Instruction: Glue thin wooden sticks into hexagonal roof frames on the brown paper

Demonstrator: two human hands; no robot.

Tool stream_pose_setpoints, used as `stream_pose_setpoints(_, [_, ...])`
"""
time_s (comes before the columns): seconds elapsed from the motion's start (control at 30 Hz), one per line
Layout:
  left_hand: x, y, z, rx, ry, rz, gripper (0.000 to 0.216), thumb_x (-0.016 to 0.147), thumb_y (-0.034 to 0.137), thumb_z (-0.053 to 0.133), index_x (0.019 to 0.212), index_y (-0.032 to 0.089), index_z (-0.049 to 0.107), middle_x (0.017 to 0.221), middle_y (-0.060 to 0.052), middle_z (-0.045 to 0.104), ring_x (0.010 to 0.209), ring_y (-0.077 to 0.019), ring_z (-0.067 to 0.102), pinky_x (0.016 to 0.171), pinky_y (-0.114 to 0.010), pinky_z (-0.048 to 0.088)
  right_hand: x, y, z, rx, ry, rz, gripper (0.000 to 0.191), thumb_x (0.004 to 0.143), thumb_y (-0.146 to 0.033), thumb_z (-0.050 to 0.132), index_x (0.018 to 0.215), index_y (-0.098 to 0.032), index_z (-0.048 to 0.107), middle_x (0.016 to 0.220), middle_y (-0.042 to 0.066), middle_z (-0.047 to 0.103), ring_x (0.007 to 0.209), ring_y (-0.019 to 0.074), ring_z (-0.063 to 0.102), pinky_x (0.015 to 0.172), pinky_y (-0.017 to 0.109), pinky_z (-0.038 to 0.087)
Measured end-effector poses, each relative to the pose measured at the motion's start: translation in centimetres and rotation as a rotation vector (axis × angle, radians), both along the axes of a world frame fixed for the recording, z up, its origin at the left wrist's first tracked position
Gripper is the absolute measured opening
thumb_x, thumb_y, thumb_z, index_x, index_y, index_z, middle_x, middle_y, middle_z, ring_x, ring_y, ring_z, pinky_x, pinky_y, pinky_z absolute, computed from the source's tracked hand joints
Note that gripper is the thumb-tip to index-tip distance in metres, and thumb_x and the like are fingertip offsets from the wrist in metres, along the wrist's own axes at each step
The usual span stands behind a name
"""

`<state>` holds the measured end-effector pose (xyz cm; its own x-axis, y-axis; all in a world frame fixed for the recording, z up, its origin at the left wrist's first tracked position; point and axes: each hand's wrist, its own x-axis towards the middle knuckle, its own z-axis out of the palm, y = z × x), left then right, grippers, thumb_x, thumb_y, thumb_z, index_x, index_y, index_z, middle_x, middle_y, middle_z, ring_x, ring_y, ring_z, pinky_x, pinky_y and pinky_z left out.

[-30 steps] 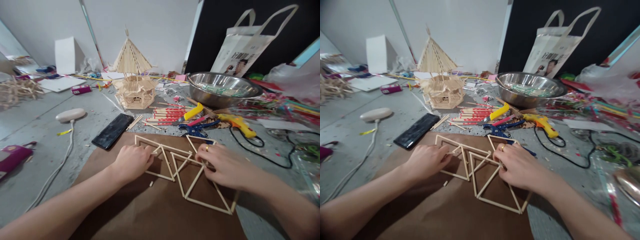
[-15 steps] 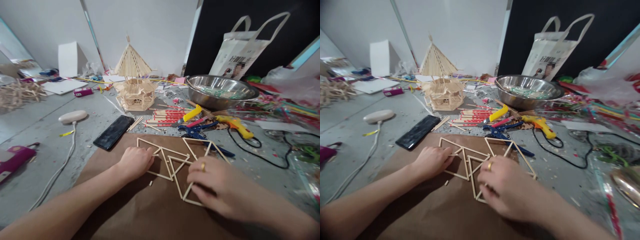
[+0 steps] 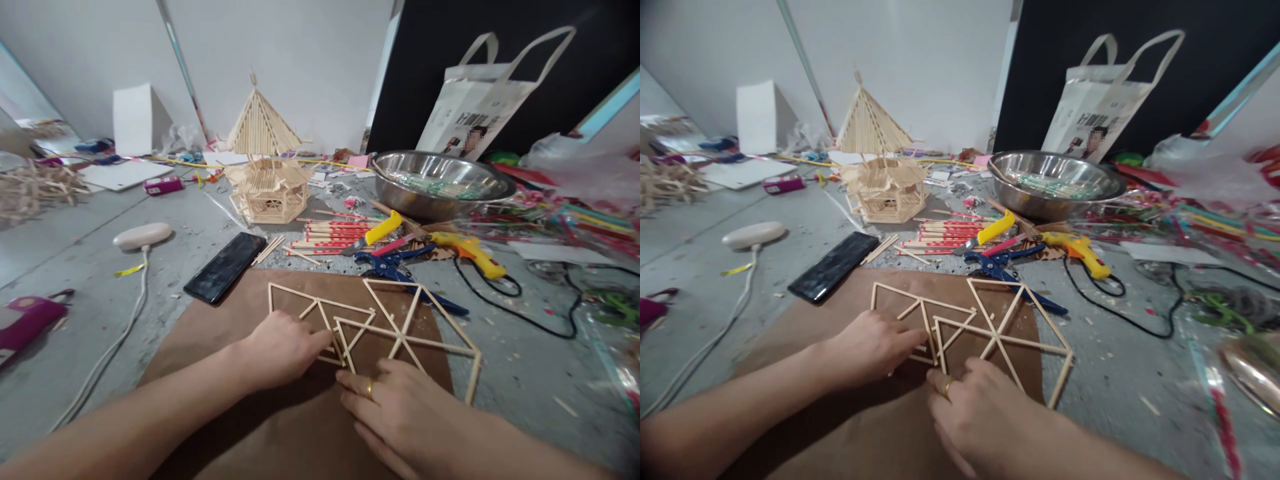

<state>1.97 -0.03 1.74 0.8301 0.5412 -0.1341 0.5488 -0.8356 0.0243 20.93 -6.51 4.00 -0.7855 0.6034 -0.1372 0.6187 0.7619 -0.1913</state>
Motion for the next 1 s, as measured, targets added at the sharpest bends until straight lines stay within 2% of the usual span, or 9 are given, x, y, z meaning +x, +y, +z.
stream_pose_setpoints(0.13, [0.2, -0.1, -0.4, 0.001, -0.025, -0.06, 0.009, 0.076, 0.02, 0.039, 0.083, 0.021, 0.045, 0.064, 0.0, 0.059, 0.054, -0.016, 0.055, 0.048, -0.025, 0.041, 0.1, 0.0, -0.7, 0.045, 0.012, 0.013, 0.02, 0.078, -0.017, 0.038, 0.08, -0.015, 0.057, 0.083, 0.008, 0.062, 0.067, 0.0141, 0.053, 0.06, 0.027, 0.034])
stream_pose_setpoints(0.27, [0.4, -0.2, -0.5, -0.006, -0.056, -0.061, 0.017, 0.079, 0.022, 0.034, 0.093, 0.022, 0.043, 0.064, -0.001, 0.06, 0.054, -0.0156, 0.056, 0.049, -0.025, 0.041, 0.1, 0.0, -1.0, 0.096, 0.004, 0.01, 0.019, 0.078, -0.017, 0.038, 0.079, -0.015, 0.057, 0.084, 0.008, 0.062, 0.066, 0.0141, 0.053, 0.059, 0.027, 0.032])
stream_pose_setpoints(0.4, [0.6, -0.4, -0.4, -0.026, -0.062, -0.092, 0.02, 0.08, 0.029, 0.032, 0.096, 0.023, 0.043, 0.062, -0.001, 0.06, 0.053, -0.0161, 0.056, 0.048, -0.025, 0.041, 0.0, -0.3, -1.0, 0.147, -0.012, -0.006, 0.016, 0.077, -0.017, 0.04, 0.074, -0.017, 0.056, 0.075, 0.005, 0.063, 0.059, 0.0135, 0.051, 0.056, 0.028, 0.03])
stream_pose_setpoints(0.53, [0.6, -0.4, -0.3, -0.026, -0.048, -0.097, 0.025, 0.075, 0.026, 0.037, 0.1, 0.022, 0.041, 0.06, -0.001, 0.06, 0.05, -0.0177, 0.056, 0.044, -0.026, 0.039, 0.0, -0.3, -1.2, 0.172, -0.02, 0.0, 0.015, 0.076, -0.017, 0.042, 0.072, -0.018, 0.056, 0.074, 0.004, 0.063, 0.055, 0.0131, 0.049, 0.054, 0.029, 0.028])
stream_pose_setpoints(0.73, [0.7, -0.4, 0.1, -0.025, -0.027, -0.106, 0.026, 0.07, 0.025, 0.041, 0.095, 0.021, 0.043, 0.057, -0.001, 0.059, 0.048, -0.0185, 0.055, 0.043, -0.026, 0.037, 0.0, -0.2, -1.8, 0.198, 0.012, -0.012, 0.016, 0.077, -0.015, 0.04, 0.071, -0.018, 0.055, 0.07, 0.002, 0.062, 0.052, 0.0128, 0.047, 0.055, 0.03, 0.026])
stream_pose_setpoints(1.0, [0.9, -0.7, 0.6, -0.027, -0.026, -0.111, 0.026, 0.072, 0.028, 0.039, 0.095, 0.017, 0.041, 0.06, -0.003, 0.058, 0.052, -0.0192, 0.055, 0.045, -0.027, 0.039, 0.4, -0.4, -2.3, 0.209, 0.006, 0.0, 0.017, 0.076, -0.013, 0.039, 0.071, -0.019, 0.054, 0.068, 0.002, 0.062, 0.051, 0.0134, 0.048, 0.055, 0.03, 0.024])
